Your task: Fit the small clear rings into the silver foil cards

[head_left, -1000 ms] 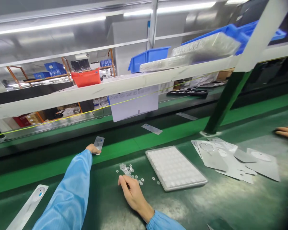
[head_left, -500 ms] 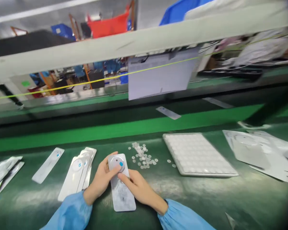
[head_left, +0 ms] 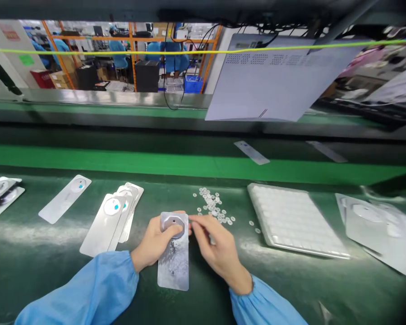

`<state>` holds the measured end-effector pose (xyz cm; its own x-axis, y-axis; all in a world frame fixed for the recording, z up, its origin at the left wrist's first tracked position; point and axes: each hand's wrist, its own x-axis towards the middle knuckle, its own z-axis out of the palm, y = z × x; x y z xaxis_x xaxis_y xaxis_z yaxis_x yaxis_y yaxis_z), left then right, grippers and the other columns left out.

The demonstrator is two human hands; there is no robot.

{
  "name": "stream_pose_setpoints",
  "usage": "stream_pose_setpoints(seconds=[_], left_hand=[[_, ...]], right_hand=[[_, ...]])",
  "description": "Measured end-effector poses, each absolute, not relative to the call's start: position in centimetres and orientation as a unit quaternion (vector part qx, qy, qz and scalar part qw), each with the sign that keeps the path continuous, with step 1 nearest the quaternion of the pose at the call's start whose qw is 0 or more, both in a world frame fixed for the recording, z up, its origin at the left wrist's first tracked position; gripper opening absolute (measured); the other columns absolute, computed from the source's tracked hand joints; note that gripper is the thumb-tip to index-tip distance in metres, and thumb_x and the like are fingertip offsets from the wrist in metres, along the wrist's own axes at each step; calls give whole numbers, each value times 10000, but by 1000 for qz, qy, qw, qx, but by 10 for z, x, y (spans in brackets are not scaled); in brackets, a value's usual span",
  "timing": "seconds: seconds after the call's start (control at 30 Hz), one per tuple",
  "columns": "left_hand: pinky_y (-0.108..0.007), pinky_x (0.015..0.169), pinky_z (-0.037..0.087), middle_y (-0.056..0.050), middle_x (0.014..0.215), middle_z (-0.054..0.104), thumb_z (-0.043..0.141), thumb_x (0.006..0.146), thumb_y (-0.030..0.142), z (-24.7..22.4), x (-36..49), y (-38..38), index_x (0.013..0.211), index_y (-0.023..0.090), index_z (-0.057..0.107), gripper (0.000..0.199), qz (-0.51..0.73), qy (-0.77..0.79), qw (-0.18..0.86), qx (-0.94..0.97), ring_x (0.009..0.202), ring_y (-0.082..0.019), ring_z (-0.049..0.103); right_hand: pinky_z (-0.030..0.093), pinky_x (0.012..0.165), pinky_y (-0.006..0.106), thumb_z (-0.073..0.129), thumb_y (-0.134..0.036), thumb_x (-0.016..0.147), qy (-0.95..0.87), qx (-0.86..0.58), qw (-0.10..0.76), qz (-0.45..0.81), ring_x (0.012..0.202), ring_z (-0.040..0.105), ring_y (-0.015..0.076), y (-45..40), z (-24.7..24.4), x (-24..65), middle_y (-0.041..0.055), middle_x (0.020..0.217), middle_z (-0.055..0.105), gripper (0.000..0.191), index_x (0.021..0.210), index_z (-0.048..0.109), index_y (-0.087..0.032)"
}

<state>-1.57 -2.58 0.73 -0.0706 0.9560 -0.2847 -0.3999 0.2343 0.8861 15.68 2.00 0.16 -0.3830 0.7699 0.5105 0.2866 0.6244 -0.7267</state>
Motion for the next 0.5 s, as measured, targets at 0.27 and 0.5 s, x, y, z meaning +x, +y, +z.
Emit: stream_pose_setpoints(seconds=[0.27, 0.5], left_hand=[[-310, 802, 494, -52, 997, 775, 680, 725, 209, -2, -18, -29, 1238, 192, 737, 516, 530, 483, 623, 312, 896, -232, 675], [-372, 1016, 443, -58, 1103, 779, 606, 712, 215, -6, -19, -27, 1144, 190, 787, 469, 545, 475, 627, 291, 1150, -305, 633]], right_hand=[[567, 662, 284, 539, -177, 1019, -847, -301, 384, 212, 767, 651, 161, 15, -10, 153, 80, 987, 646, 283, 1192, 744, -265], [577, 745, 299, 549, -175, 1026, -848, -300, 376, 223, 858, 694, 176, 14, -6, 153, 66, 971, 716, 223, 1141, 728, -242]])
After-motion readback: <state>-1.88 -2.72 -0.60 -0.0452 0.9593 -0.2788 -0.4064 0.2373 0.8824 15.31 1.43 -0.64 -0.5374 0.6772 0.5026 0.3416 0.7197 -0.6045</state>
